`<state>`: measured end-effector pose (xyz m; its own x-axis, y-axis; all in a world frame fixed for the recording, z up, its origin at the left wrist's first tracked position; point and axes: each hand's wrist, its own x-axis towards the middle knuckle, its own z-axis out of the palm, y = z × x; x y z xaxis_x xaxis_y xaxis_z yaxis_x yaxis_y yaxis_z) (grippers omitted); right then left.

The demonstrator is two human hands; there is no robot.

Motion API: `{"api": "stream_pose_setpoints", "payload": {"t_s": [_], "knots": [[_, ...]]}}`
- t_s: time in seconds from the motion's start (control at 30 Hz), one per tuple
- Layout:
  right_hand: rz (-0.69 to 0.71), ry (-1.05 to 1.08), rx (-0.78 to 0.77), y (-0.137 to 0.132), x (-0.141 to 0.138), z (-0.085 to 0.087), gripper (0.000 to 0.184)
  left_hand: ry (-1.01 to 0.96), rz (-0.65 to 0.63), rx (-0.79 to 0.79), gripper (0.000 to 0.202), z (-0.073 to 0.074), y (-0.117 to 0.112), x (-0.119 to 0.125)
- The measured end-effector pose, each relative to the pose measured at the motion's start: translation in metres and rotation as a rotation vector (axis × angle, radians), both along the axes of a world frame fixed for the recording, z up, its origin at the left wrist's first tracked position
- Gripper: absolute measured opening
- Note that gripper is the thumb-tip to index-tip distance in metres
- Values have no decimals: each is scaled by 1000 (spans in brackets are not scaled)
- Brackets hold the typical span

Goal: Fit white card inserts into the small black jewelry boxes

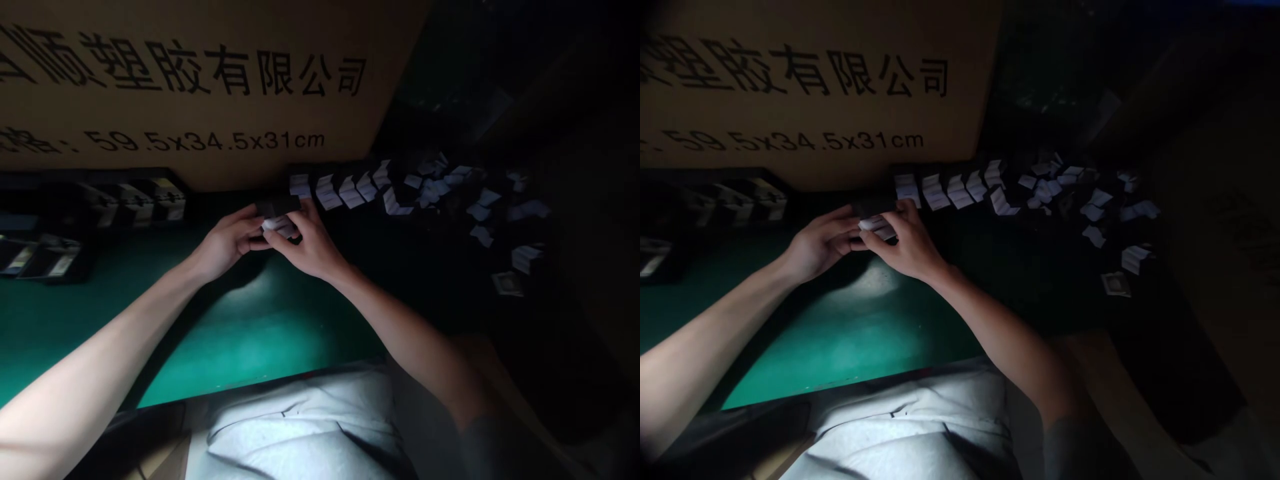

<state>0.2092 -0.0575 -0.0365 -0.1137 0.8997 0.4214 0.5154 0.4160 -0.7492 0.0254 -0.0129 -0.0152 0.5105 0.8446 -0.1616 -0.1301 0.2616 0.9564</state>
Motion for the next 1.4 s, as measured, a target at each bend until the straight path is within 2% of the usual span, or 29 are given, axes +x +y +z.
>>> {"api": "stream_pose_setpoints", "payload": {"t_s": [0.3, 0.67, 0.87, 1.0, 1.13, 1.4], "knots": [[-62, -2, 11, 0, -3, -1, 23, 52, -1, 31, 37, 4, -3, 0], [-101, 25, 55, -3, -7, 2, 17, 124, 59, 86, 35, -3, -5, -2], [-97, 11, 84, -3, -6, 1, 14, 155, 95, 130, 38, 1, -8, 1], [-101, -55, 74, -4, -6, 1, 18, 134, 98, 112, 33, 0, -7, 1], [-89, -11, 85, -2, -6, 0, 17, 99, 77, 89, 29, 1, -7, 1], [-66, -29, 59, -2, -4, 1, 18, 221, 115, 153, 27, 7, -11, 4]]}}
